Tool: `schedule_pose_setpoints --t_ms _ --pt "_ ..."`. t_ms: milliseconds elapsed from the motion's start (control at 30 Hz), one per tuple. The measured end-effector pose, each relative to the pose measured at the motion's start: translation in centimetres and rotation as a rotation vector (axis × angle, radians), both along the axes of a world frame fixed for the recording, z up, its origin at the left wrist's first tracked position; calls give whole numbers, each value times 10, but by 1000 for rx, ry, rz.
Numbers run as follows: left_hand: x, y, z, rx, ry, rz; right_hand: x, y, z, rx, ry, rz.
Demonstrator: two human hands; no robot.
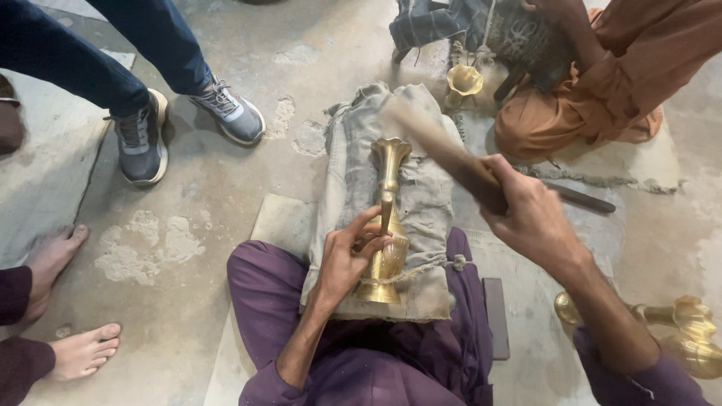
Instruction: The person sits on the floor holding a small chisel against a brass vase resting on a cloth cushion and strikes the chisel with a wooden mallet to engrave a decorative pattern, rotating the vase to work on different areas.
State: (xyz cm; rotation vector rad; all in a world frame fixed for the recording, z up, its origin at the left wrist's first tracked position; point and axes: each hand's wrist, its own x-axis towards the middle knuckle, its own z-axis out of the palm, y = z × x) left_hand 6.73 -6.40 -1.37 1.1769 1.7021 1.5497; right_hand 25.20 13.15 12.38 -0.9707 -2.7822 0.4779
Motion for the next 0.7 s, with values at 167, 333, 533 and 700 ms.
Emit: schedule_pose_setpoints --t_ms 167,333,533,700 --pt "1 0 -3 7 26 14 -3 1 0 260 -253 111" --pt "5 -1 -10 47 8 62 -1 -1 0 93 -103 83" --pt "8 -4 -26 92 7 76 -2 -3 2 112 -143 78" --pt "10 -3 -31 79 14 105 -2 -5 7 284 -55 139"
